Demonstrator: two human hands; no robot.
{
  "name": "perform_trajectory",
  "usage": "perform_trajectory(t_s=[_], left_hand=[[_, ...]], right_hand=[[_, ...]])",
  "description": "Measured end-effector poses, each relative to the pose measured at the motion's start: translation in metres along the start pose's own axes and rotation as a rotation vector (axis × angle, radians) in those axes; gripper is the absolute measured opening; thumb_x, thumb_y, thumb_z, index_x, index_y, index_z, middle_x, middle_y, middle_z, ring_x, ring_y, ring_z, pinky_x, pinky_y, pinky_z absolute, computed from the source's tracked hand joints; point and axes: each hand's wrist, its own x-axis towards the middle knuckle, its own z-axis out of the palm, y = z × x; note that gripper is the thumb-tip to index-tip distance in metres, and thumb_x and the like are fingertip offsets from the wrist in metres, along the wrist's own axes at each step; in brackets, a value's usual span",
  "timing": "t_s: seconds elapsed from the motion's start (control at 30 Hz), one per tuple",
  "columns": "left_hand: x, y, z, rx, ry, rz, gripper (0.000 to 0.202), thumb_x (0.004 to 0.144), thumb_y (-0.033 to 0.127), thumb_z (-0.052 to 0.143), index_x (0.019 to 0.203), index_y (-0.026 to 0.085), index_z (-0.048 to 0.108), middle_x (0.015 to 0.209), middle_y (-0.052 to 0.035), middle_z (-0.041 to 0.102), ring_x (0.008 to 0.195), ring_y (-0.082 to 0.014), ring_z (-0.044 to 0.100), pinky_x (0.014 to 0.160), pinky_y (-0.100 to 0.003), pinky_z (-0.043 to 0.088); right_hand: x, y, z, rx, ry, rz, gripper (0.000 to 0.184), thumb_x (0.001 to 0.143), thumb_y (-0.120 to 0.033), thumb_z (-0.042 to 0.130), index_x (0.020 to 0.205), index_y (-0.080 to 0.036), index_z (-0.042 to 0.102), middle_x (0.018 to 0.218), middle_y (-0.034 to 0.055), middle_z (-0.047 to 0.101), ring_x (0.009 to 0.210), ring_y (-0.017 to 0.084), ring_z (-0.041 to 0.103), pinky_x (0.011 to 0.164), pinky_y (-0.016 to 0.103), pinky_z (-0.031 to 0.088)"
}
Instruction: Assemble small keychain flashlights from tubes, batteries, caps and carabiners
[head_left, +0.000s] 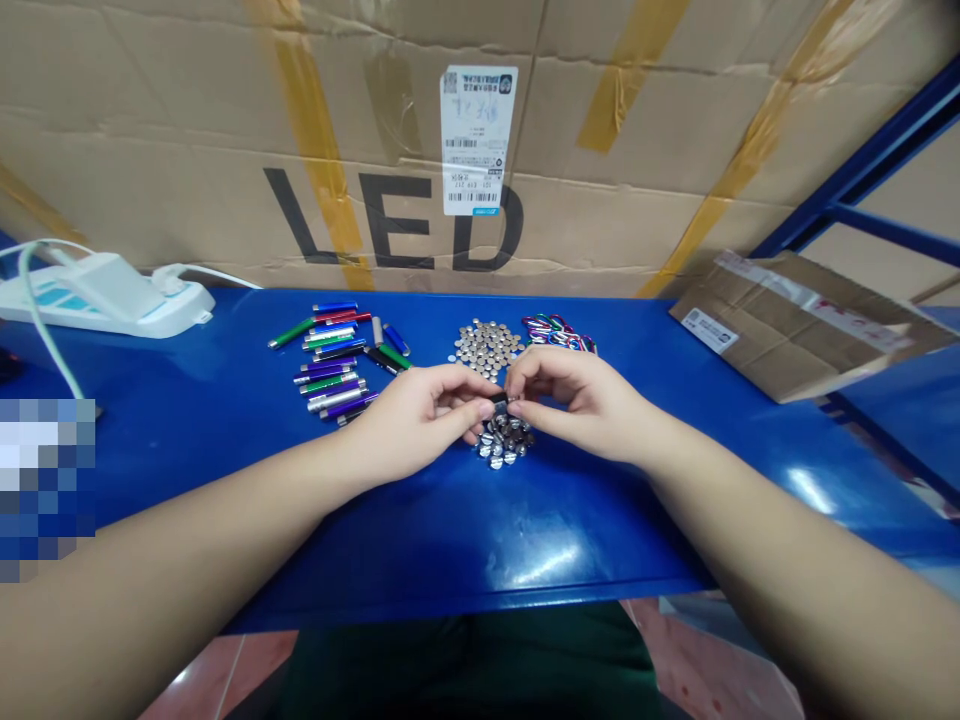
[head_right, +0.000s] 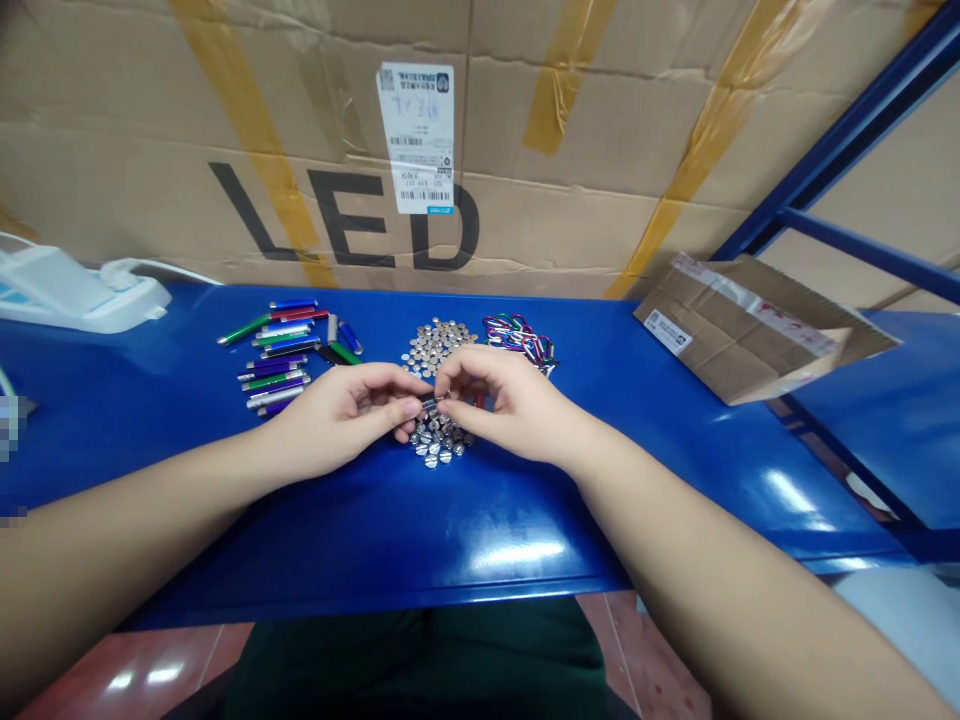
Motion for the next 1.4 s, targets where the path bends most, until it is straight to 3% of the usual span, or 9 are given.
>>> perform_trajectory(t_s=[0.27, 0.53, 0.63, 0.77, 1.1, 1.2, 1.4], left_hand=[[0.001, -0.002, 0.000, -0.067, -0.002, -0.012, 0.026, 0.089, 0.030, 0.077, 0.110, 0.014, 0.071, 0.080, -0.0020, 0.072, 0.072, -0.0146, 0.072, 0.074, -0.031, 0.064], [0.002, -0.003, -0.002, -0.023, 0.011, 0.072, 0.028, 0.089, 0.031, 0.079, 0.110, 0.015, 0.070, 0.101, -0.0068, 0.076, 0.093, -0.0176, 0.073, 0.088, -0.034, 0.062], [0.001, -0.003, -0.001, -0.028, 0.009, 0.076, 0.027, 0.090, 0.030, 0.078, 0.110, 0.015, 0.069, 0.103, -0.0071, 0.076, 0.094, -0.0178, 0.073, 0.090, -0.035, 0.062], [0.001, -0.003, -0.001, -0.041, 0.020, 0.076, 0.024, 0.090, 0.028, 0.077, 0.109, 0.015, 0.069, 0.105, -0.0074, 0.076, 0.097, -0.0176, 0.073, 0.094, -0.036, 0.061], [0.000, -0.002, -0.002, 0.012, 0.050, 0.110, 0.023, 0.091, 0.027, 0.076, 0.110, 0.016, 0.069, 0.108, -0.0084, 0.076, 0.102, -0.0197, 0.073, 0.098, -0.038, 0.061], [0.000, -0.003, -0.002, 0.015, 0.055, 0.120, 0.022, 0.092, 0.028, 0.075, 0.110, 0.016, 0.069, 0.109, -0.0085, 0.076, 0.104, -0.0203, 0.073, 0.099, -0.039, 0.061], [0.001, -0.005, -0.001, 0.028, 0.060, 0.121, 0.023, 0.092, 0.029, 0.074, 0.110, 0.015, 0.069, 0.109, -0.0087, 0.075, 0.105, -0.0201, 0.073, 0.100, -0.040, 0.060]], right_hand=[[0.000, 0.000, 0.006, 0.110, 0.029, 0.060, 0.014, 0.091, -0.024, 0.074, 0.101, -0.018, 0.065, 0.093, 0.0050, 0.068, 0.081, 0.016, 0.065, 0.074, 0.030, 0.055], [0.004, -0.002, 0.002, 0.243, 0.064, 0.266, 0.014, 0.088, -0.028, 0.073, 0.093, -0.019, 0.062, 0.071, -0.0007, 0.067, 0.063, 0.014, 0.065, 0.063, 0.029, 0.056], [0.004, 0.000, -0.004, 0.111, 0.086, 0.277, 0.011, 0.088, -0.028, 0.071, 0.088, -0.019, 0.065, 0.069, -0.0015, 0.066, 0.058, 0.013, 0.062, 0.059, 0.029, 0.053], [0.000, 0.000, -0.013, -0.105, 0.020, 0.287, 0.011, 0.087, -0.028, 0.071, 0.093, -0.018, 0.070, 0.079, 0.0034, 0.074, 0.070, 0.018, 0.072, 0.069, 0.033, 0.057], [-0.001, 0.004, -0.018, -0.090, -0.011, 0.289, 0.010, 0.087, -0.026, 0.073, 0.093, -0.020, 0.069, 0.081, 0.0026, 0.076, 0.072, 0.019, 0.076, 0.072, 0.033, 0.062], [-0.001, 0.006, -0.017, -0.163, -0.025, 0.243, 0.008, 0.089, -0.022, 0.069, 0.096, -0.020, 0.072, 0.084, 0.0031, 0.078, 0.072, 0.018, 0.075, 0.072, 0.033, 0.061], [0.004, 0.010, -0.014, -0.522, -0.072, 0.042, 0.021, 0.089, -0.008, 0.061, 0.094, -0.020, 0.078, 0.093, 0.0069, 0.078, 0.087, 0.021, 0.071, 0.086, 0.037, 0.055]])
